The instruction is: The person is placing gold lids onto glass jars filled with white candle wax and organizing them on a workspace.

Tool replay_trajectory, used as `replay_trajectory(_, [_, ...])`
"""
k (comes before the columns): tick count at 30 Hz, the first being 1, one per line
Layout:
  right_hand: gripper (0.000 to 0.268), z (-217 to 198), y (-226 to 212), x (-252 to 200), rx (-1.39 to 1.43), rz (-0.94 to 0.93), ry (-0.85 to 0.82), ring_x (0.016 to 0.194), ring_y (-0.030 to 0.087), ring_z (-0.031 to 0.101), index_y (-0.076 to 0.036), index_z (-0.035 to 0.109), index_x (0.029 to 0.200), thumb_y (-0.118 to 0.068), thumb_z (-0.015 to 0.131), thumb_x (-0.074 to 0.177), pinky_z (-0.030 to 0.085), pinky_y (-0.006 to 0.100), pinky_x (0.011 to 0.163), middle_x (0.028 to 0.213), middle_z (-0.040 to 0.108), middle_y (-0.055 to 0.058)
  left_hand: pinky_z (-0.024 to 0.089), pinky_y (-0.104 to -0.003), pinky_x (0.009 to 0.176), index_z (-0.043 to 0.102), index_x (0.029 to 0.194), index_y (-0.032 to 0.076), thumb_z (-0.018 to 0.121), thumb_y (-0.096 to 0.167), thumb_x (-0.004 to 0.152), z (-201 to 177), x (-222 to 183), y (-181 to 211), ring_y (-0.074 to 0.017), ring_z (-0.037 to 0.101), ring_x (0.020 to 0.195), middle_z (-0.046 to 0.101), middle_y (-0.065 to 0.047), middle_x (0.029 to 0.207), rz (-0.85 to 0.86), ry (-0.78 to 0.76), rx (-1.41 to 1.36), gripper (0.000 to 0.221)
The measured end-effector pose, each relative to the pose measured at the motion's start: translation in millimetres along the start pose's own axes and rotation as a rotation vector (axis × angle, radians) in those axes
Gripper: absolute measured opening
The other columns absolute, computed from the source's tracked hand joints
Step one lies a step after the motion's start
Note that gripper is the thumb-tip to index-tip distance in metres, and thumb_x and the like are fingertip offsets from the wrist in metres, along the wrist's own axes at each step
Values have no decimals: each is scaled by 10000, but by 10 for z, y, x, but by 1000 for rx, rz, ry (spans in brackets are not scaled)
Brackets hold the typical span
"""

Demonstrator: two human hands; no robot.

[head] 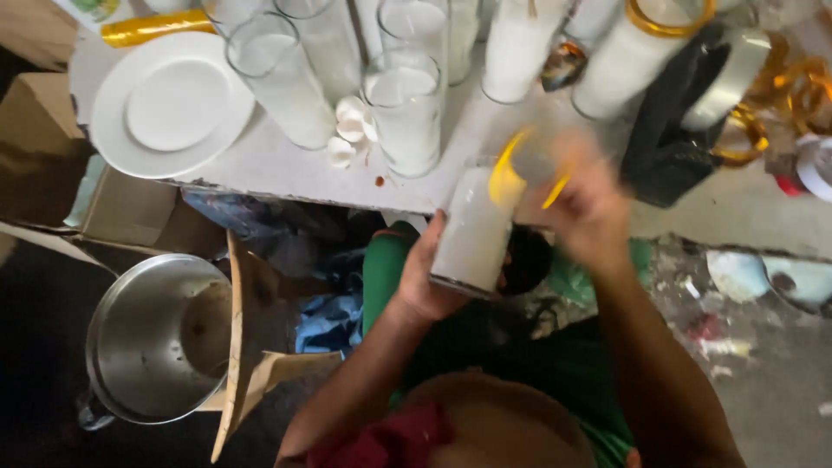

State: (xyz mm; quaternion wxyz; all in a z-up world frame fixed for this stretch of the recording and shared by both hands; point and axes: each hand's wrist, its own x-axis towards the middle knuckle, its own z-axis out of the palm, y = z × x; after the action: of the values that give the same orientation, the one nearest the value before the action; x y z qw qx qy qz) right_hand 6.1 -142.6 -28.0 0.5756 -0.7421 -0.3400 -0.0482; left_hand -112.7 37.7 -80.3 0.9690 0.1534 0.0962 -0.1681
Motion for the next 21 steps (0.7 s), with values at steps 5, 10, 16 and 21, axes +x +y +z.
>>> replay_trajectory(5, [820,-149,1140,106,135,-223,369,682,239,628,86,429,1569,235,844,878,538,335,648,799,601,187,505,-559,948,593,1412,31,614,670,922,37,9,2,-414,685,1032,709,-230,1198,-63,313,-30,805])
replay_trajectory(10, [827,-80,1014,15,146,-198,310,754,240,634,53,376,1598,240,799,912,559,366,732,856,656,223,520,-500,955,655,1336,106,622,647,931,113,45,47,-350,705,1037,727,-182,1192,12,254,31,677])
replay_trajectory(16, [870,45,-117,-162,108,-180,76,745,254,723,141,506,1435,139,911,665,605,361,797,819,728,155,485,-535,1015,640,1343,45,672,668,880,-45,122,82,-368,676,1115,696,-224,1258,38,299,99,777])
replay_trajectory(21, [863,-65,461,-186,151,-157,93,705,242,708,134,502,1429,150,909,668,606,347,737,788,707,149,452,-582,1032,622,1349,-11,675,656,873,-110,52,88,-406,646,1140,670,-257,1276,23,296,105,821])
